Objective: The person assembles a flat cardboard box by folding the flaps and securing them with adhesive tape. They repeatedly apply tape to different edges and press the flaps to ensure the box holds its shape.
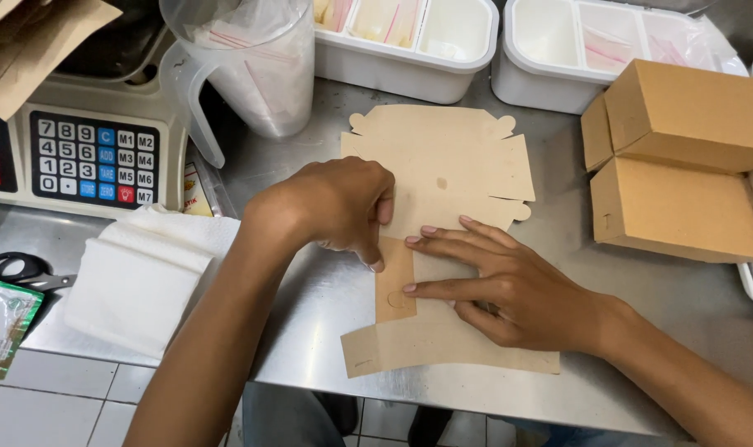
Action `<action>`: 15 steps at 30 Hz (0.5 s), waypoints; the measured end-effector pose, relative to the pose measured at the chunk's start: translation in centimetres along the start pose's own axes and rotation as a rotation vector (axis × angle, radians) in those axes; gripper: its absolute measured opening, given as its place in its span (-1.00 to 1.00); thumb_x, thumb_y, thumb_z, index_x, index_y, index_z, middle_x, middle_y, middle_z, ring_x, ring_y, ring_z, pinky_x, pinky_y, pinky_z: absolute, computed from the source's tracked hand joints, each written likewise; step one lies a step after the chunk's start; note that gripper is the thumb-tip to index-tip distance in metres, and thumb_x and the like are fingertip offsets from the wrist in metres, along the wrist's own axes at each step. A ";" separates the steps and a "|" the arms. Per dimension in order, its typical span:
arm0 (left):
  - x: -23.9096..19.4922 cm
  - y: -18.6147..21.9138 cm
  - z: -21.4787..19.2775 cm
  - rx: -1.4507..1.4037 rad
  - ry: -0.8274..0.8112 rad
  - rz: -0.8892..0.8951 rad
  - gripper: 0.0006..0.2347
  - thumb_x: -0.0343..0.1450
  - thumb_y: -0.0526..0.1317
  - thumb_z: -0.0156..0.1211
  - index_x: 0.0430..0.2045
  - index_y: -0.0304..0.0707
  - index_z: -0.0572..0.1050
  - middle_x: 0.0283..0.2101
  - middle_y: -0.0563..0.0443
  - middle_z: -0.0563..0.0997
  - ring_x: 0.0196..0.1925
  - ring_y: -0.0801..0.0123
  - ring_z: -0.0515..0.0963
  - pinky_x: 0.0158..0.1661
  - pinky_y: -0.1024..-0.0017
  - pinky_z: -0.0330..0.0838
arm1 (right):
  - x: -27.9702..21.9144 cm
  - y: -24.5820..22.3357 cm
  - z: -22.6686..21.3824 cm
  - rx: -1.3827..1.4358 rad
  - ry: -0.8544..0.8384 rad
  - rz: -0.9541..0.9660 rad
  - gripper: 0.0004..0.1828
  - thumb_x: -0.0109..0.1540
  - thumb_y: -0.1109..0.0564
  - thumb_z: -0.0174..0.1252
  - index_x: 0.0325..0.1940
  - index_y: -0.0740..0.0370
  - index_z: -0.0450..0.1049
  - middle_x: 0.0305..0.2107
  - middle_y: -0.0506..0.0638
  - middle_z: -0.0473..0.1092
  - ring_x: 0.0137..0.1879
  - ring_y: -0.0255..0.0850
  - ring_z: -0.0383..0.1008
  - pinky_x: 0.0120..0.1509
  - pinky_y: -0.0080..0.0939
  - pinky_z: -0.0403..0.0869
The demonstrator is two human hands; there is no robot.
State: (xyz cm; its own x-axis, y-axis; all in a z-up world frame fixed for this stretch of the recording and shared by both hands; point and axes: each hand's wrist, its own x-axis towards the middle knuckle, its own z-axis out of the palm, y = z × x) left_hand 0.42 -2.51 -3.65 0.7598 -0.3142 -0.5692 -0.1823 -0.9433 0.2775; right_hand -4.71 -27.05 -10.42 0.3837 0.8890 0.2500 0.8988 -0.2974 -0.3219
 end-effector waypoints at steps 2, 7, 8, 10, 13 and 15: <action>-0.2 0.0 -0.2 0.001 0.005 0.003 -0.60 0.13 -0.08 0.62 -0.27 0.06 0.49 -0.27 0.26 0.64 -0.31 0.38 0.57 -0.28 0.38 0.40 | -0.1 0.1 0.0 -0.014 0.001 0.004 -0.51 0.32 0.23 0.09 0.32 -0.11 0.49 0.41 0.14 0.24 0.54 0.08 0.23 0.59 0.30 0.12; 0.0 -0.4 -0.3 -0.060 -0.002 0.014 -0.71 0.20 -0.15 0.58 -0.34 0.04 0.52 -0.31 0.29 0.69 -0.34 0.45 0.60 -0.31 0.44 0.40 | -0.1 0.2 0.0 -0.031 0.000 -0.001 -0.49 0.31 0.22 0.11 0.34 -0.12 0.47 0.43 0.13 0.22 0.55 0.07 0.21 0.60 0.28 0.12; 0.1 -0.5 -0.4 -0.073 0.014 0.026 -0.75 0.24 -0.16 0.54 -0.34 0.03 0.53 -0.29 0.29 0.69 -0.32 0.46 0.60 -0.29 0.44 0.40 | -0.1 0.2 0.0 -0.035 0.001 -0.002 -0.49 0.31 0.22 0.11 0.35 -0.12 0.47 0.43 0.13 0.22 0.56 0.07 0.21 0.60 0.28 0.11; 0.5 -0.7 -0.1 -0.081 0.032 0.038 -0.79 0.29 -0.18 0.51 -0.34 0.02 0.54 -0.27 0.28 0.69 -0.29 0.47 0.61 -0.27 0.43 0.41 | -0.1 0.1 0.0 -0.042 0.005 -0.003 -0.49 0.32 0.22 0.11 0.35 -0.13 0.47 0.43 0.13 0.23 0.56 0.07 0.20 0.60 0.28 0.11; 1.8 -0.5 0.9 -0.021 0.108 0.147 -0.86 0.29 -0.24 0.33 -0.35 0.06 0.53 -0.30 0.33 0.70 -0.22 0.48 0.61 -0.28 0.38 0.39 | 0.1 -0.3 -0.7 -0.020 0.002 0.018 -0.50 0.31 0.21 0.13 0.34 -0.13 0.48 0.43 0.13 0.23 0.54 0.06 0.23 0.59 0.28 0.10; 2.6 0.4 1.9 -0.011 0.252 0.246 -0.75 0.24 -0.33 0.18 -0.25 0.07 0.51 -0.32 0.32 0.61 -0.17 0.29 0.55 -0.25 0.25 0.35 | 0.4 -0.8 -1.9 0.138 0.036 0.134 -0.51 0.43 -0.04 -0.14 0.39 0.15 0.37 0.33 0.15 0.37 0.47 0.02 0.34 0.56 0.37 0.10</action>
State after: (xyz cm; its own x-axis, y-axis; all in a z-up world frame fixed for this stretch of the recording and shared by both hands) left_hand 1.13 -3.90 -6.49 0.8245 -0.4941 -0.2759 -0.3730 -0.8411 0.3917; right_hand -4.85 -27.08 -8.37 0.5080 0.8306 0.2283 0.8023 -0.3598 -0.4763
